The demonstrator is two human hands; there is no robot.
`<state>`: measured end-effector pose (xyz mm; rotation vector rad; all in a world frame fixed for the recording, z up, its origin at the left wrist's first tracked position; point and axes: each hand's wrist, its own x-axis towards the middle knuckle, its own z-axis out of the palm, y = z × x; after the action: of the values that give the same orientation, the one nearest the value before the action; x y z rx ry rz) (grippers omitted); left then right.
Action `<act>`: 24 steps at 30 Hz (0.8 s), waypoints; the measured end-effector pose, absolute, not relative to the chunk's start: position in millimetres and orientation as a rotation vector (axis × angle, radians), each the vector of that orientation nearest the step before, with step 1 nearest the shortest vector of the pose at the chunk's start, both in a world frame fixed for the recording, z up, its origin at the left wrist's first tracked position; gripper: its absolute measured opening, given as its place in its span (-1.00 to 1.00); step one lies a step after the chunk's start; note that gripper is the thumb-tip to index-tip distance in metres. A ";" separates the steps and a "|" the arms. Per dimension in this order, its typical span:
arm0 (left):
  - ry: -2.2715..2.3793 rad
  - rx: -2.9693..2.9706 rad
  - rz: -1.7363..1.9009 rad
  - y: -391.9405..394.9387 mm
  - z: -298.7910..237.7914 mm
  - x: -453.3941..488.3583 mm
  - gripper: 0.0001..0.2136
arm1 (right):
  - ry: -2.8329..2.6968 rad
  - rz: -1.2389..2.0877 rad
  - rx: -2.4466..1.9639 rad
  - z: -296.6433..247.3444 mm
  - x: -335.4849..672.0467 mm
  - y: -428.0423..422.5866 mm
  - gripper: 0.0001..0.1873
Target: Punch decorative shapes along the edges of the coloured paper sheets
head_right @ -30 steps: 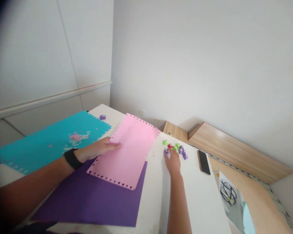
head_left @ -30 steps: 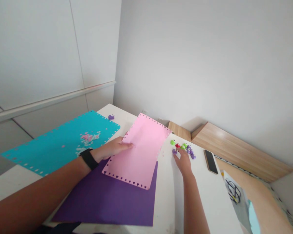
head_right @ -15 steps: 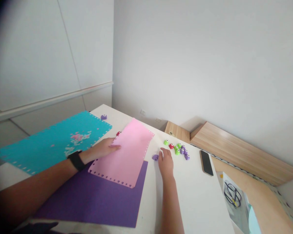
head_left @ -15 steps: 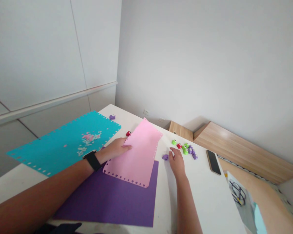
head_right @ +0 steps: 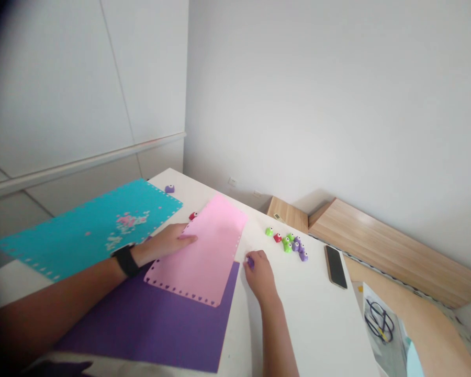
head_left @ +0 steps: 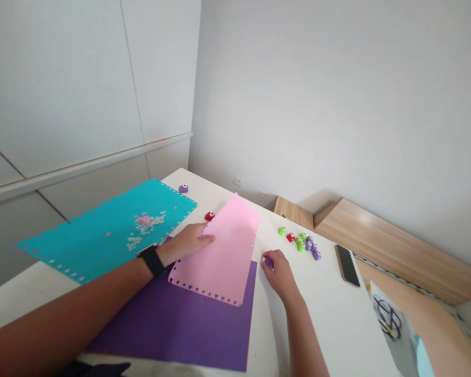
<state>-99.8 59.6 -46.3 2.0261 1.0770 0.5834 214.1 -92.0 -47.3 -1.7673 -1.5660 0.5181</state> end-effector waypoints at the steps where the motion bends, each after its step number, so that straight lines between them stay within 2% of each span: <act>1: 1.104 2.027 0.582 57.9 -44.2 -99.4 -0.53 | -1.527 0.522 -1.761 -48.5 213.0 -91.8 -0.77; 4: 1.173 2.081 0.579 53.2 -37.6 -98.7 -0.56 | -1.398 0.617 -1.712 -51.1 212.4 -92.1 -0.67; 9: 1.225 2.222 0.523 50.2 -32.4 -99.7 -0.59 | -0.872 1.064 -1.367 -49.9 216.8 -96.6 -0.51; 16: 1.272 2.241 0.568 51.1 -39.3 -102.6 -0.52 | -0.590 1.145 -1.213 -51.7 220.6 -97.3 -0.62; 21: 1.168 2.124 0.695 52.5 -47.3 -96.6 -0.38 | -0.551 1.234 -1.155 -49.2 217.5 -97.6 -0.59; 24: 1.070 2.062 0.818 48.6 -43.5 -92.2 -0.40 | -0.577 1.262 -1.128 -43.7 212.5 -100.4 -0.59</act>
<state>-92.2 48.6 -43.5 2.0622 1.0697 0.8179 212.5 -100.4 -43.7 -1.1281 -0.5772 1.2617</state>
